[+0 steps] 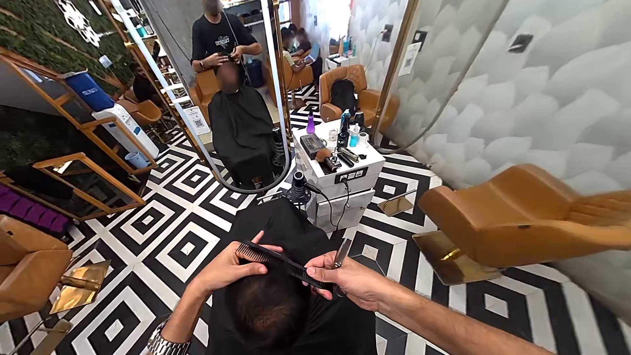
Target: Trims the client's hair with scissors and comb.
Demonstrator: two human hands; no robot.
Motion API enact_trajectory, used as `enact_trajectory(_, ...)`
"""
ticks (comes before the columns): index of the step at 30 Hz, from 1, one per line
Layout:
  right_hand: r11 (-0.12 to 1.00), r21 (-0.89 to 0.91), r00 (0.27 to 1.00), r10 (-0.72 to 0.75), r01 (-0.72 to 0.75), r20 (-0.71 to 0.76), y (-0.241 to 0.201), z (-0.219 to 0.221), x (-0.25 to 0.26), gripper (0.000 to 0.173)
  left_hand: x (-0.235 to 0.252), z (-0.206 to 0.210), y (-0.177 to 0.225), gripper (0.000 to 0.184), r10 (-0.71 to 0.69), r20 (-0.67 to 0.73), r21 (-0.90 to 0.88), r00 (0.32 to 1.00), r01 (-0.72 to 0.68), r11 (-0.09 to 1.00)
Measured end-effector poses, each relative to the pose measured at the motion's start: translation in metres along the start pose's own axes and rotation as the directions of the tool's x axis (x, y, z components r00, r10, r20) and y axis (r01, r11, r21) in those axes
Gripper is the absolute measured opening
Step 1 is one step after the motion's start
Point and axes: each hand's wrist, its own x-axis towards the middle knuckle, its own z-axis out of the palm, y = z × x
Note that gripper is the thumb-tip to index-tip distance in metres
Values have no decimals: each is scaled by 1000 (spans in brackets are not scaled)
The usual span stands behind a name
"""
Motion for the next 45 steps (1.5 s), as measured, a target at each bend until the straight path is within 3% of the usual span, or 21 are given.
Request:
enact_trajectory(3, 997, 59, 996, -41, 46, -85, -6, 7, -7, 21, -2, 2, 7, 18, -48, -77, -24, 996, 46, 999)
enact_trajectory(5, 986, -20, 971, -165, 164, -176, -3, 16, -12, 22, -4, 0, 2, 39, -22, -88, 7, 996, 22, 1000)
enact_trajectory(7, 889, -406, 955, -276, 211, -110, 1, 25, -17, 27, -7, -1, -4, 65, -23, -133, -34, 991, 19, 999)
enact_trajectory(9, 683, -722, 986, -167, 117, 2, -5, 31, -21, 39, -4, 2, -3, 72, -40, -132, -99, 990, 27, 995)
enact_trajectory(10, 656, -752, 995, -100, 63, -4, -6, 28, -17, 48, -1, 3, -1, 67, -42, -137, -106, 990, 28, 994)
enact_trajectory(11, 714, -699, 996, -78, 30, -36, -5, 18, -10, 51, 1, 4, 0, 63, -45, -144, -109, 989, 29, 994)
enact_trajectory(13, 925, -379, 989, -40, -16, -142, -5, -15, 9, 45, 2, 7, 1, 57, -42, -174, -117, 984, 22, 993)
enact_trajectory(15, 989, -147, 990, 1, -22, -142, -20, -42, 19, 29, 2, 8, 1, 56, -38, -181, -126, 983, 15, 992)
enact_trajectory(16, 976, -214, 995, 12, -33, -97, -30, -48, 20, 18, 3, 7, 1, 56, -28, -171, -120, 985, 7, 993)
enact_trajectory(17, 927, -374, 999, 32, -38, -24, -40, -48, 18, 15, 4, 6, 1, 56, -18, -166, -116, 986, -1, 993)
enact_trajectory(19, 673, -739, 983, 120, 24, 142, -54, -38, 16, 26, 4, 8, 3, 55, -10, -171, -108, 985, -9, 994)
enact_trajectory(21, 407, -908, 961, 200, 98, 193, -61, -21, 17, 48, 5, 9, 3, 55, -17, -169, -103, 985, -1, 995)
enact_trajectory(22, 373, -921, 954, 218, 114, 206, -65, -15, 18, 52, 5, 9, 3, 55, -16, -166, -99, 986, 0, 995)
enact_trajectory(30, 511, -837, 923, 195, 194, 333, -84, -6, 32, 17, 6, 9, -1, 50, 13, -182, -119, 983, -36, 992)
enact_trajectory(35, 516, -837, 914, 227, 180, 337, -87, -7, 34, 14, 6, 9, -4, 52, 36, -142, -109, 989, -51, 993)
enact_trajectory(38, 569, -801, 947, 116, 183, 299, -89, -16, 32, 10, 10, 9, 0, 59, 81, -112, -89, 990, -91, 992)
enact_trajectory(40, 715, -671, 964, -17, 196, 264, -88, -32, 32, 19, 12, 10, 8, 67, 138, -175, -97, 975, -157, 983)
enact_trajectory(42, 883, -411, 966, -147, 225, 214, -84, -53, 31, 29, 16, 11, 18, 70, 172, -313, -137, 934, -224, 965)
enact_trajectory(45, 962, 13, 959, -272, 274, -77, -69, -51, 26, 31, 27, 7, 31, 69, 169, -473, -181, 865, -283, 942)
